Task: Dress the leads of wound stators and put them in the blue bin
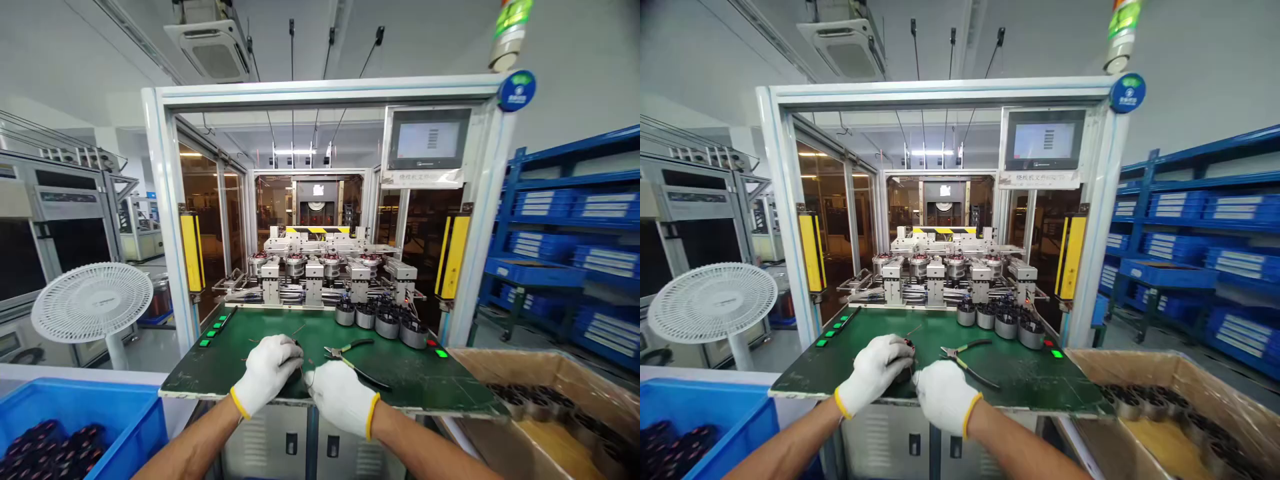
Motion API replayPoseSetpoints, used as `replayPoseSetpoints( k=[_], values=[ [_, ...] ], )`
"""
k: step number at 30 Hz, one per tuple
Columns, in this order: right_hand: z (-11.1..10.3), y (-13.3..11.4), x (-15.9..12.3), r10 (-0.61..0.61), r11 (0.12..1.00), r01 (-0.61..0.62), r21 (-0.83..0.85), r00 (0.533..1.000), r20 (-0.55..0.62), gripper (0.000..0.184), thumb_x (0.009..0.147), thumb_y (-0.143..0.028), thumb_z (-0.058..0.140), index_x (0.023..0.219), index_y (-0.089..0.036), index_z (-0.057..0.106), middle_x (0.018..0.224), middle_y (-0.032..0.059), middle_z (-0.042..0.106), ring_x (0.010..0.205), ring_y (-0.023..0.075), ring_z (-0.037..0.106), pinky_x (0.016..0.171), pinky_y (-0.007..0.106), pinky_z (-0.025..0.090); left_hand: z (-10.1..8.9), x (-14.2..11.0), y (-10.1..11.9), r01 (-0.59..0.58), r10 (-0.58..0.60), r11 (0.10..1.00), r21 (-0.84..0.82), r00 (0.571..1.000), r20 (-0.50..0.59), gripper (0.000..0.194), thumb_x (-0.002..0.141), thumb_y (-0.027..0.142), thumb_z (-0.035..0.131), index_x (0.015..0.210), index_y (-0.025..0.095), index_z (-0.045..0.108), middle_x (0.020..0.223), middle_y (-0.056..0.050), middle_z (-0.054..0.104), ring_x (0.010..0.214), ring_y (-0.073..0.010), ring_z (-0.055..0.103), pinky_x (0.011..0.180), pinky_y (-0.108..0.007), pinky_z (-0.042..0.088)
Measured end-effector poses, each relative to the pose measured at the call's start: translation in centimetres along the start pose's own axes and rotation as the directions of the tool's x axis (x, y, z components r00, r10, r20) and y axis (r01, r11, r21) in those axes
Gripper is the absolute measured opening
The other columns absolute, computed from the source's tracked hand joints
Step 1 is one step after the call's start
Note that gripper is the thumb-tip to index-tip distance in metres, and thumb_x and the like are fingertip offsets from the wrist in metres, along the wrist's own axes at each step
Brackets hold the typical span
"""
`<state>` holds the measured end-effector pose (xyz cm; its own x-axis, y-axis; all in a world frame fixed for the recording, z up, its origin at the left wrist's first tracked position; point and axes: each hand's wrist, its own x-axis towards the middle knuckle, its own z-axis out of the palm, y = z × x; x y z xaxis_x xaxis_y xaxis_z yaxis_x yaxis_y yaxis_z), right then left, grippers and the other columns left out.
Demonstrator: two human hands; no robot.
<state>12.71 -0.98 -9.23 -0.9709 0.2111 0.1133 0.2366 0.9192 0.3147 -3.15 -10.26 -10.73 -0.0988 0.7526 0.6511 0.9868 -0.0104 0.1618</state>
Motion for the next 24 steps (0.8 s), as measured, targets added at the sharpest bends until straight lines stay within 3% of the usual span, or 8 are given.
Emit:
replayPoseSetpoints(
  k=[3,5,10,12,14,18,21,24],
  values=[
    [0.8,-2.4,0.7,0.076,0.984,-0.072,0.163,0.997,-0.016,0.021,0.088,-0.017,0.044,0.09,-0.017,0.066,0.082,0.0077,0.07,0.073,0.0216,0.066,0.057,0.028,0.038,-1.6,1.8,0.5,0.06,-0.056,0.998,-0.01,0.975,0.213,0.013,0.081,0.035,0.062,0.086,0.028,0.071,0.091,0.001,0.068,0.081,-0.0165,0.063,0.063,-0.025,0.045],
    [1.1,-2.7,1.1,0.119,0.951,-0.104,0.29,0.992,-0.035,0.023,0.09,-0.021,0.043,0.091,-0.019,0.066,0.085,0.0062,0.071,0.075,0.0199,0.065,0.059,0.026,0.038,-2.6,2.5,0.7,0.055,-0.057,0.998,0.014,0.961,0.271,0.013,0.079,0.036,0.063,0.087,0.029,0.071,0.091,0.002,0.067,0.081,-0.0166,0.062,0.06,-0.024,0.042],
    [-0.2,3.0,-0.2,-0.002,0.828,0.019,0.56,1.0,-0.031,0.028,0.088,-0.02,0.043,0.097,-0.022,0.069,0.092,0.0021,0.072,0.083,0.0164,0.065,0.07,0.023,0.045,-2.9,1.4,0.0,-0.028,0.036,0.999,-0.034,0.961,0.275,0.022,0.085,0.032,0.056,0.103,0.032,0.068,0.102,0.002,0.066,0.09,-0.0163,0.061,0.07,-0.025,0.045],
    [-1.9,5.6,-0.8,0.22,0.813,-0.098,0.575,0.965,-0.145,0.033,0.09,-0.02,0.038,0.102,-0.018,0.068,0.099,0.0053,0.071,0.09,0.0175,0.065,0.079,0.026,0.046,-2.1,0.3,-0.5,-0.038,0.048,0.998,-0.052,0.977,0.205,0.026,0.085,0.03,0.056,0.11,0.031,0.066,0.11,0.001,0.065,0.097,-0.0175,0.06,0.079,-0.027,0.046],
    [-3.8,6.8,-0.7,0.386,0.823,-0.186,0.536,0.876,-0.288,0.034,0.094,-0.028,0.036,0.108,-0.018,0.065,0.107,0.0072,0.069,0.098,0.0196,0.063,0.086,0.03,0.045,-1.0,-0.6,-0.9,-0.028,0.031,0.999,-0.032,0.993,0.113,0.027,0.086,0.032,0.057,0.112,0.029,0.065,0.113,-0.002,0.065,0.101,-0.0198,0.059,0.086,-0.03,0.045],
    [-5.6,5.0,0.5,0.101,0.971,-0.044,0.236,0.966,-0.236,0.03,0.094,-0.038,0.044,0.113,-0.022,0.061,0.1,0.0068,0.069,0.088,0.0234,0.065,0.072,0.031,0.045,0.6,-1.5,-1.2,-0.05,0.049,0.998,0.025,0.998,0.037,0.03,0.089,0.036,0.054,0.114,0.024,0.066,0.111,-0.007,0.066,0.1,-0.0228,0.06,0.085,-0.035,0.045],
    [-4.4,2.8,1.0,0.0,0.999,-0.005,-0.044,0.994,-0.107,0.022,0.09,-0.021,0.044,0.1,-0.02,0.064,0.084,0.0085,0.068,0.076,0.0264,0.065,0.062,0.031,0.041,0.4,-1.3,-1.2,-0.089,0.088,0.996,0.027,0.994,0.063,0.031,0.09,0.036,0.051,0.115,0.024,0.065,0.111,-0.006,0.066,0.1,-0.0223,0.061,0.084,-0.035,0.045],
    [-1.9,1.2,0.9,-0.02,0.999,0.019,-0.047,1.0,-0.014,0.023,0.089,-0.015,0.042,0.091,-0.019,0.065,0.076,0.0082,0.067,0.07,0.0258,0.064,0.058,0.03,0.037,-0.8,-0.2,-0.9,-0.049,0.049,0.999,-0.001,0.99,0.134,0.025,0.089,0.037,0.053,0.106,0.029,0.069,0.108,-0.002,0.066,0.095,-0.0191,0.062,0.078,-0.03,0.046]
  ],
)
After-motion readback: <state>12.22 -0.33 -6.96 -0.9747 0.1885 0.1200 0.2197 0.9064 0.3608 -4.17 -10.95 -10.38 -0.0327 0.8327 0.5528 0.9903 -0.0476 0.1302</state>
